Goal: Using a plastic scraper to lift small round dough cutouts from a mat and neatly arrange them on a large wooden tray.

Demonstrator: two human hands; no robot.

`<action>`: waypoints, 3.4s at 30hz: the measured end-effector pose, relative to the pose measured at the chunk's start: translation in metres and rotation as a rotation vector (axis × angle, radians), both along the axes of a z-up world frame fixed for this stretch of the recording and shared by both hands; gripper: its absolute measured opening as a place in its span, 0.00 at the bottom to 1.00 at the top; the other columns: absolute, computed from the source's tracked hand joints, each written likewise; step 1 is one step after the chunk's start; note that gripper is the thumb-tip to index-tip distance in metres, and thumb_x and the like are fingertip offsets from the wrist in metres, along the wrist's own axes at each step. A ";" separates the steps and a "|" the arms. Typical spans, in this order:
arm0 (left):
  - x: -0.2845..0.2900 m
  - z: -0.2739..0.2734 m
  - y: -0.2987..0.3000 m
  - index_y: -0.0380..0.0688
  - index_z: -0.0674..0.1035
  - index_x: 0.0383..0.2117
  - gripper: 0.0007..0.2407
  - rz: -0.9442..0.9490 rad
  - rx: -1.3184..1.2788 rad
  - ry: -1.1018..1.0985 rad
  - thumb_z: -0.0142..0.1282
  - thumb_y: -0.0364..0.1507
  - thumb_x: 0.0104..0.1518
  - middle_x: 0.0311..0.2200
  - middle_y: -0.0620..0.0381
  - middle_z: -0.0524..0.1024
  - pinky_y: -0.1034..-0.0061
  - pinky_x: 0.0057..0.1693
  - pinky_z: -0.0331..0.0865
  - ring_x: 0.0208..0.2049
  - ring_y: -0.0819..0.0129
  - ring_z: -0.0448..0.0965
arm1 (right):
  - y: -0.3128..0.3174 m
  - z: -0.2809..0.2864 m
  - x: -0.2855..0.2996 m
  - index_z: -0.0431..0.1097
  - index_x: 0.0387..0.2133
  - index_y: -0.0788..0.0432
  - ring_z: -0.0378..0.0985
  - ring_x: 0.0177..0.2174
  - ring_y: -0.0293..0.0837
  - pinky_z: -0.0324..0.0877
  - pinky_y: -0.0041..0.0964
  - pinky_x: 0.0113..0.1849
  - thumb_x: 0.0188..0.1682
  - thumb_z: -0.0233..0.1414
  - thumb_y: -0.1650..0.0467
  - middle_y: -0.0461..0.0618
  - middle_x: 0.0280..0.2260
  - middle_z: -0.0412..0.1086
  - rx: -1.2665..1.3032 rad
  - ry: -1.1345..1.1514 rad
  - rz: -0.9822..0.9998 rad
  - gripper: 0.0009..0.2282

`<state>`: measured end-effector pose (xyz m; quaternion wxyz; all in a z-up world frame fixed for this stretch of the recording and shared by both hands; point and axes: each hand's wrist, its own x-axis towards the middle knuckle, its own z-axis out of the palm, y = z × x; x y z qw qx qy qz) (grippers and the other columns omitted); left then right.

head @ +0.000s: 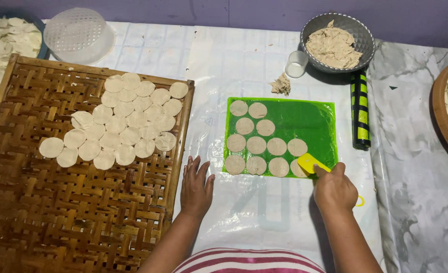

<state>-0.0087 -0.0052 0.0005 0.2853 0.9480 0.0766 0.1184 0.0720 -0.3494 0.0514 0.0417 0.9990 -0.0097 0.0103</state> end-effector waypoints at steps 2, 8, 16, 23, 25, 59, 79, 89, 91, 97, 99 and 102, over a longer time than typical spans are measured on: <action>0.001 -0.001 0.000 0.43 0.74 0.56 0.17 0.001 0.004 -0.003 0.53 0.32 0.62 0.65 0.43 0.61 0.52 0.71 0.46 0.71 0.47 0.50 | 0.001 -0.005 0.000 0.79 0.47 0.36 0.78 0.26 0.49 0.73 0.42 0.29 0.45 0.55 0.70 0.54 0.39 0.66 0.007 -0.009 -0.003 0.17; 0.001 -0.002 0.000 0.43 0.74 0.56 0.17 0.001 0.003 -0.024 0.53 0.32 0.62 0.65 0.43 0.62 0.51 0.71 0.46 0.71 0.46 0.51 | 0.005 -0.014 -0.003 0.80 0.45 0.36 0.78 0.27 0.50 0.73 0.43 0.30 0.46 0.55 0.69 0.55 0.40 0.67 0.038 -0.068 -0.001 0.15; 0.000 0.002 0.001 0.42 0.74 0.56 0.16 0.005 -0.063 -0.037 0.52 0.31 0.62 0.65 0.42 0.63 0.51 0.71 0.48 0.71 0.45 0.52 | -0.002 -0.047 0.003 0.80 0.45 0.34 0.79 0.34 0.48 0.74 0.42 0.33 0.46 0.56 0.71 0.52 0.42 0.66 0.149 -0.170 -0.039 0.17; 0.002 -0.009 0.010 0.38 0.75 0.55 0.15 0.080 -0.501 -0.118 0.48 0.32 0.66 0.65 0.43 0.63 0.59 0.68 0.60 0.71 0.49 0.55 | -0.001 -0.058 0.005 0.79 0.48 0.32 0.74 0.30 0.43 0.73 0.41 0.29 0.47 0.61 0.70 0.44 0.37 0.64 0.326 -0.264 -0.076 0.17; 0.005 -0.020 0.015 0.37 0.76 0.55 0.15 0.085 -0.474 -0.164 0.47 0.32 0.67 0.64 0.43 0.65 0.60 0.69 0.58 0.71 0.50 0.57 | 0.000 -0.058 0.010 0.79 0.47 0.32 0.73 0.30 0.43 0.73 0.41 0.29 0.48 0.61 0.70 0.44 0.37 0.63 0.353 -0.290 -0.067 0.16; 0.023 0.000 0.017 0.41 0.84 0.42 0.07 0.205 -1.307 0.058 0.60 0.28 0.62 0.35 0.59 0.82 0.83 0.39 0.70 0.33 0.78 0.76 | 0.120 0.048 -0.031 0.76 0.46 0.25 0.78 0.29 0.45 0.74 0.45 0.30 0.42 0.60 0.68 0.43 0.38 0.68 0.231 0.082 0.553 0.20; -0.052 0.037 0.232 0.54 0.86 0.41 0.07 0.870 -0.538 -0.045 0.59 0.32 0.61 0.34 0.59 0.84 0.76 0.40 0.73 0.33 0.71 0.80 | 0.102 0.015 -0.021 0.74 0.49 0.22 0.80 0.29 0.43 0.76 0.44 0.31 0.45 0.58 0.66 0.41 0.38 0.67 0.244 0.179 0.422 0.20; -0.035 0.036 0.270 0.52 0.88 0.36 0.04 0.975 -0.249 -0.209 0.63 0.32 0.59 0.40 0.57 0.78 0.72 0.44 0.74 0.36 0.65 0.79 | 0.102 0.011 -0.021 0.74 0.47 0.20 0.79 0.27 0.43 0.75 0.42 0.30 0.44 0.59 0.65 0.40 0.37 0.67 0.280 0.148 0.423 0.19; -0.034 0.026 0.280 0.52 0.88 0.36 0.04 0.991 -0.239 -0.202 0.63 0.32 0.59 0.41 0.58 0.77 0.71 0.45 0.74 0.37 0.65 0.79 | 0.102 0.012 -0.022 0.74 0.47 0.20 0.79 0.27 0.42 0.75 0.42 0.30 0.45 0.59 0.65 0.40 0.37 0.67 0.272 0.152 0.417 0.19; -0.028 0.005 0.297 0.50 0.88 0.35 0.04 1.007 -0.272 -0.267 0.65 0.29 0.57 0.45 0.55 0.73 0.72 0.47 0.76 0.39 0.63 0.78 | 0.098 0.014 -0.022 0.75 0.47 0.23 0.77 0.26 0.42 0.74 0.42 0.29 0.44 0.59 0.65 0.39 0.36 0.67 0.316 0.148 0.434 0.19; -0.027 0.000 0.301 0.50 0.88 0.34 0.04 1.035 -0.218 -0.271 0.67 0.28 0.54 0.45 0.55 0.74 0.71 0.49 0.75 0.41 0.62 0.78 | 0.096 0.014 -0.021 0.75 0.47 0.23 0.77 0.26 0.42 0.74 0.42 0.29 0.44 0.59 0.66 0.39 0.36 0.67 0.308 0.135 0.457 0.19; -0.026 0.001 0.301 0.49 0.87 0.33 0.04 1.070 -0.192 -0.247 0.67 0.28 0.53 0.45 0.56 0.75 0.69 0.50 0.74 0.42 0.62 0.79 | 0.096 0.016 -0.022 0.75 0.47 0.24 0.77 0.25 0.42 0.74 0.41 0.29 0.44 0.59 0.66 0.39 0.36 0.68 0.324 0.141 0.440 0.19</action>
